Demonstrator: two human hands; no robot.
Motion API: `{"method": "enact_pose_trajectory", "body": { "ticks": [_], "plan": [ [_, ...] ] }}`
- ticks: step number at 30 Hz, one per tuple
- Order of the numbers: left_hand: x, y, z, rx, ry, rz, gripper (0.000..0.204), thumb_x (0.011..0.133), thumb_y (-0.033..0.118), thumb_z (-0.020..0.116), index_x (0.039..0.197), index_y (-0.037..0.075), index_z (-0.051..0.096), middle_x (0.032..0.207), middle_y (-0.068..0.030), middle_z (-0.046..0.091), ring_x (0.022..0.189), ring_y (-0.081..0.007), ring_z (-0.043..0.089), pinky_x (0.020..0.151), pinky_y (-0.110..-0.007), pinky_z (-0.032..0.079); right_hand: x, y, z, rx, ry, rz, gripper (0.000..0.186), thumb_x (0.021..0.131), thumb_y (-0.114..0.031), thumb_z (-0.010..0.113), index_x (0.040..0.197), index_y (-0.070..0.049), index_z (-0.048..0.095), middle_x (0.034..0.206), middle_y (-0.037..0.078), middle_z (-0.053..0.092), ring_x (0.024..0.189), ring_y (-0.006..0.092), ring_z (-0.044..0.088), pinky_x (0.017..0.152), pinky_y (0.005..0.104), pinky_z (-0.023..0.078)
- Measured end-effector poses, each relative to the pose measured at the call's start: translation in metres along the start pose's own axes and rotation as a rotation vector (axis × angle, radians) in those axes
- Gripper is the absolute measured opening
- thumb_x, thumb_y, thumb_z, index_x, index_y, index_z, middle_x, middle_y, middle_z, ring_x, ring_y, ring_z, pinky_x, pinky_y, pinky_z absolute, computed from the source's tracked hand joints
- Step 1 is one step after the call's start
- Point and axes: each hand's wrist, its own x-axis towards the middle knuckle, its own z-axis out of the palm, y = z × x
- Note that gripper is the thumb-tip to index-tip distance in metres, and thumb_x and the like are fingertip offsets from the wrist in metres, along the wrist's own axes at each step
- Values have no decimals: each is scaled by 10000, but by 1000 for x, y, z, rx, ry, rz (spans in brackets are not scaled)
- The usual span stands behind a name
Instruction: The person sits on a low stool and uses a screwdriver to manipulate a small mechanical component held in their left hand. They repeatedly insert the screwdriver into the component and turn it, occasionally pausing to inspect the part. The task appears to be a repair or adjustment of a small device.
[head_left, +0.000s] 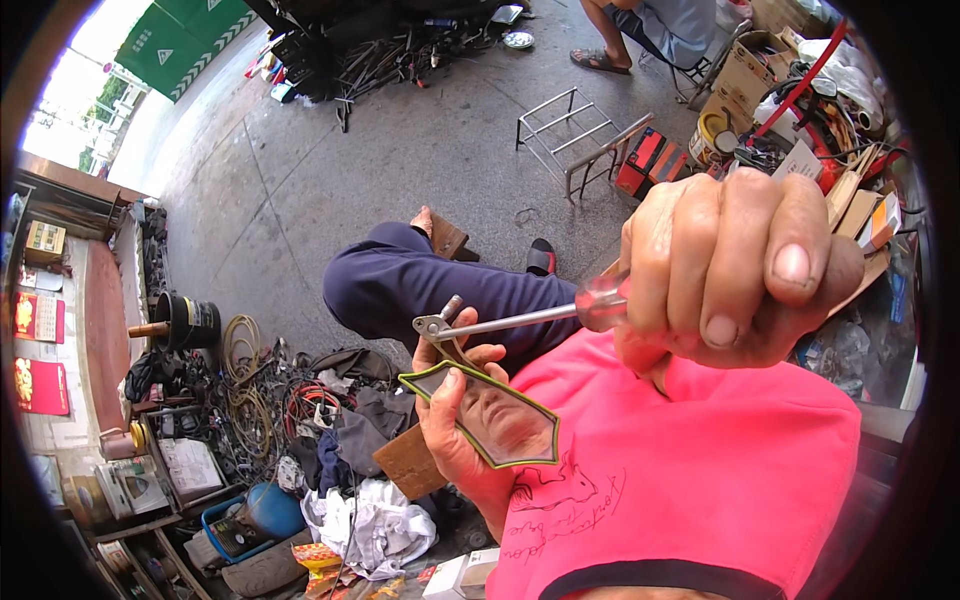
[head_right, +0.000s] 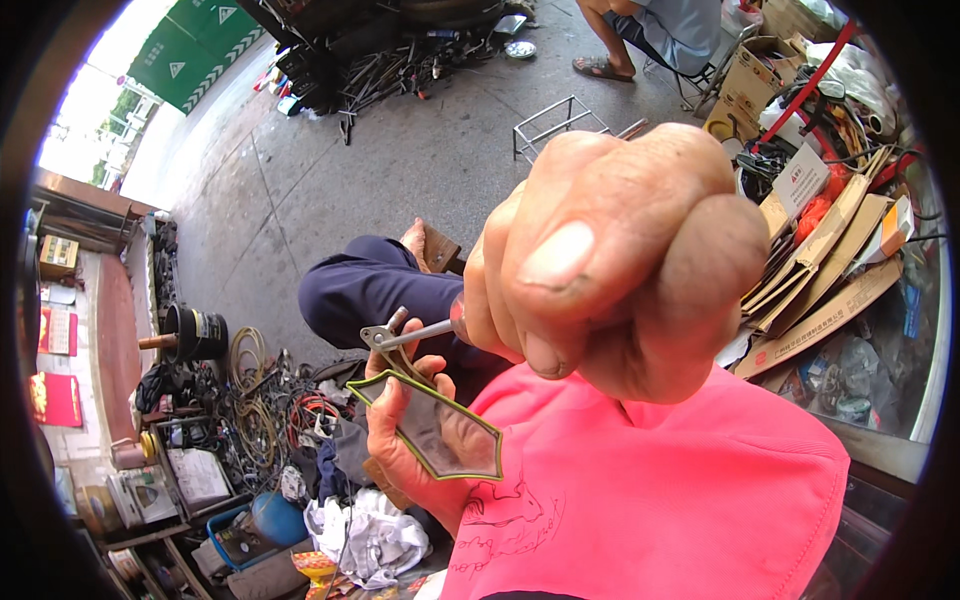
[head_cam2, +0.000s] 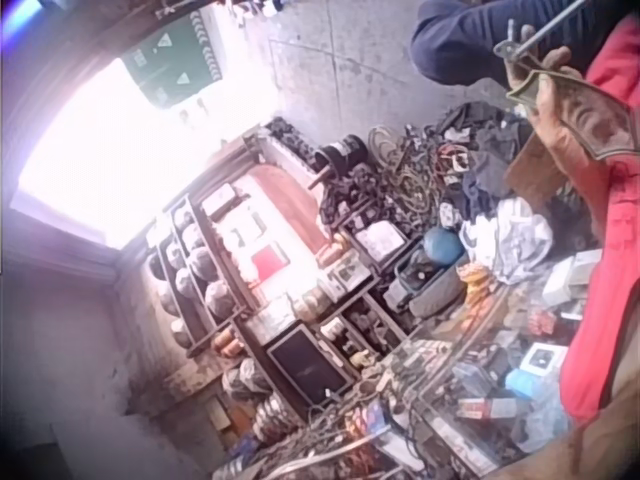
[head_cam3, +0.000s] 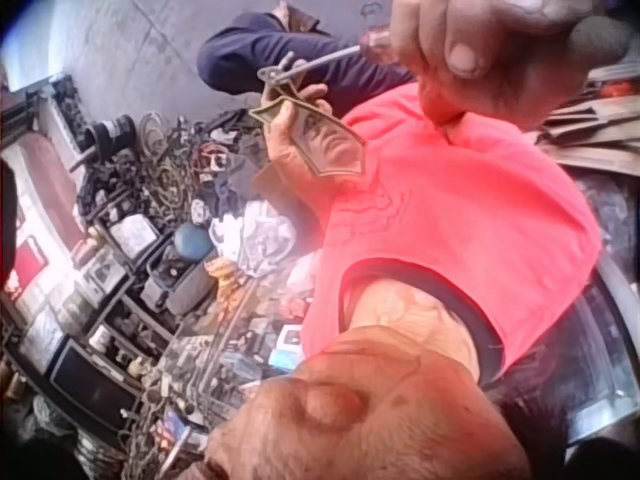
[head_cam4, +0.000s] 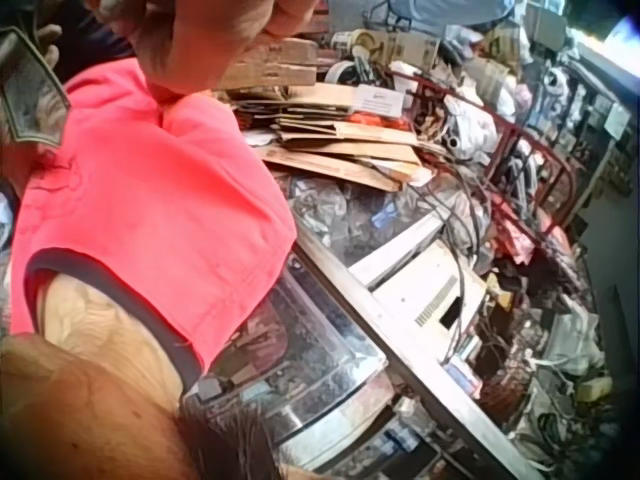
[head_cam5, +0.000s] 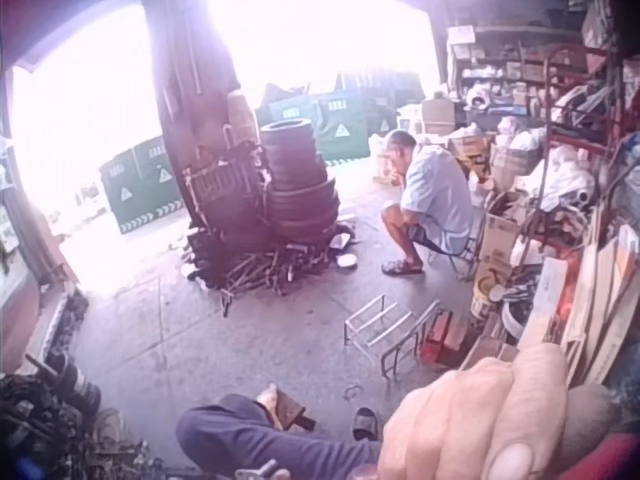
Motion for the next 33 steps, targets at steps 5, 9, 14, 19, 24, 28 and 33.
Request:
{"method": "enact_pose_trajectory", "body": {
  "ticks": [5, 9, 14, 19, 24, 28, 33],
  "plan": [
    [-2, 4, -1, 49, 31, -20, 507, 885, 86, 466, 1366, -22, 346, 1319, -231, 490, 931, -220, 648, 740, -305, 568, 0, 3, 1, 47, 30, -8, 296, 982, -181, 357, 1031, 23, 566, 685, 107, 566, 402, 157, 460, 322, 284, 427],
    [0, 5, -8, 60, -25, -32, 504, 907, 116, 459, 1382, -2, 339, 1332, -205, 494, 957, -206, 641, 735, -312, 563, 1, 1, 2, 100, 19, 35, 294, 985, -182, 361, 1026, 29, 561, 678, 105, 555, 408, 152, 456, 323, 275, 417],
    [-1, 6, -5, 52, -29, -21, 513, 906, 112, 462, 1387, -9, 330, 1330, -211, 494, 975, -216, 638, 731, -321, 562, 0, 2, 1, 63, -2, 21, 310, 1000, -190, 337, 1033, 26, 558, 669, 98, 541, 402, 147, 446, 327, 265, 417],
    [-1, 6, -6, 5, -32, 1, 504, 897, 80, 462, 1370, -35, 331, 1319, -254, 476, 967, -241, 636, 742, -330, 568, -2, 2, 0, -53, 25, -8, 334, 1019, -220, 312, 1049, 9, 554, 665, 86, 532, 395, 146, 442, 333, 261, 430],
    [1, 3, -11, -88, -66, 51, 509, 865, 22, 480, 1341, -77, 332, 1285, -314, 464, 929, -275, 641, 757, -327, 586, -1, 1, -5, -18, 10, 51, 367, 1031, -251, 285, 1053, -5, 556, 669, 85, 537, 397, 140, 445, 338, 260, 445],
    [3, 2, -14, 95, -20, 114, 524, 824, -9, 549, 1315, -53, 371, 1240, -286, 517, 903, -237, 642, 762, -306, 564, -2, 2, -6, -74, -37, 80, 382, 1033, -296, 314, 1098, 13, 530, 747, 109, 560, 471, 141, 509, 386, 273, 485],
    [2, 5, -22, 345, 182, 445, 515, 794, -26, 593, 1271, -23, 399, 1179, -235, 568, 870, -191, 629, 815, -279, 495, -7, 14, 13, -837, -60, 131, 447, 908, -250, 615, 1106, 136, 509, 913, 213, 612, 642, 187, 636, 549, 276, 538]
  ]
}}
